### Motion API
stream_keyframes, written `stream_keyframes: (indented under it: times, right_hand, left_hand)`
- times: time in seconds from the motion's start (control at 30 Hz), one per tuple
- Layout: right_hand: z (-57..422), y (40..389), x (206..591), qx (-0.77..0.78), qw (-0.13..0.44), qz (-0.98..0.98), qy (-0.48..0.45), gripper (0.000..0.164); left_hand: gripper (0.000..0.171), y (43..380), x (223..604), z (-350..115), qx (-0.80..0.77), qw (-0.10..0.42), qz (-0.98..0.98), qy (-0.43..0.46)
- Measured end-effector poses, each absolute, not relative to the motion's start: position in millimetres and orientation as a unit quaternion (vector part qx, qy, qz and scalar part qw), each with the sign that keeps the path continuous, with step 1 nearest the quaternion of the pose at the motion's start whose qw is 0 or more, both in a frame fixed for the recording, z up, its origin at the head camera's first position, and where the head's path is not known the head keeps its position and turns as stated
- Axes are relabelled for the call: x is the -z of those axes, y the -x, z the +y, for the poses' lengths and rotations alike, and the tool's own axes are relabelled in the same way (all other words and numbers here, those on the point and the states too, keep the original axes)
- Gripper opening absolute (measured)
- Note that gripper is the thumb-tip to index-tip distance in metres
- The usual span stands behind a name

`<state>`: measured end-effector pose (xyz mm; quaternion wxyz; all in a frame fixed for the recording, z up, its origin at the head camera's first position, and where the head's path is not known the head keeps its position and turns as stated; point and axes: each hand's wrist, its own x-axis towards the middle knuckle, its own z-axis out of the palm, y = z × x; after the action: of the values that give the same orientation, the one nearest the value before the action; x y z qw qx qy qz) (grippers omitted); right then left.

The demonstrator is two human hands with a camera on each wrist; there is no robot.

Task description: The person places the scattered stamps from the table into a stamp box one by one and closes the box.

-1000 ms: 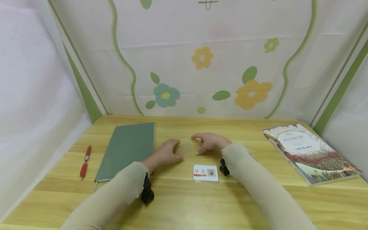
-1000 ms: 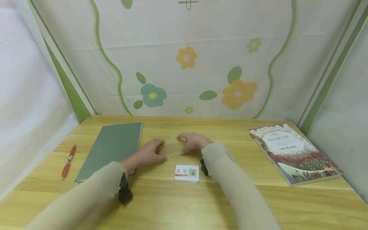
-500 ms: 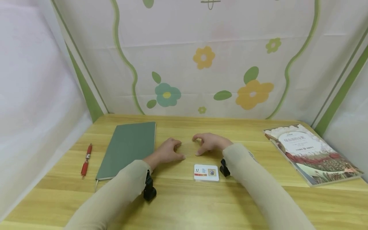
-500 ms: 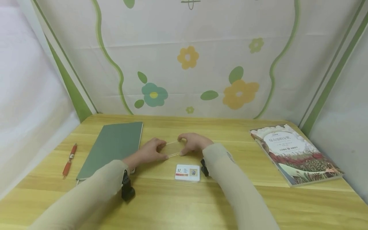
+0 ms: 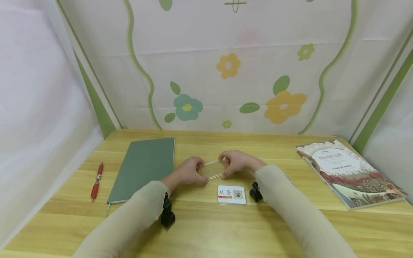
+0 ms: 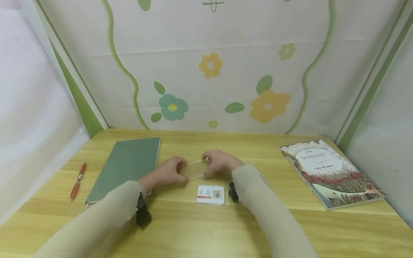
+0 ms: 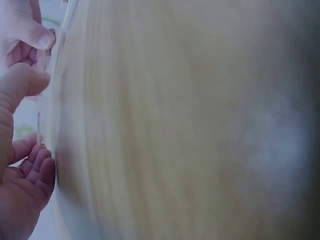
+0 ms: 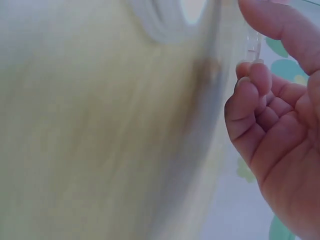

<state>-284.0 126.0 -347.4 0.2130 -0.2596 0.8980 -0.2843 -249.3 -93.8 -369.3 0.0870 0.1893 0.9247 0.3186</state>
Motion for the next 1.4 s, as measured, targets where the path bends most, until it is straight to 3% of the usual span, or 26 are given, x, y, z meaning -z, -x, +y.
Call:
stream_keyframes:
  times: [0.47,1.4]
  right_hand:
    - [148,253,338,0.319,0.157,0.897,0.263,0.065]
    - [166,174,344,0.329,0.111,0.915,0.208,0.066]
  left_hand:
    - [0.063,236,360,-87,-0.389,0.084,0.887,-0.234]
    - [0.057,200,356,-67,-0.373,0.128,0.854,-0.340]
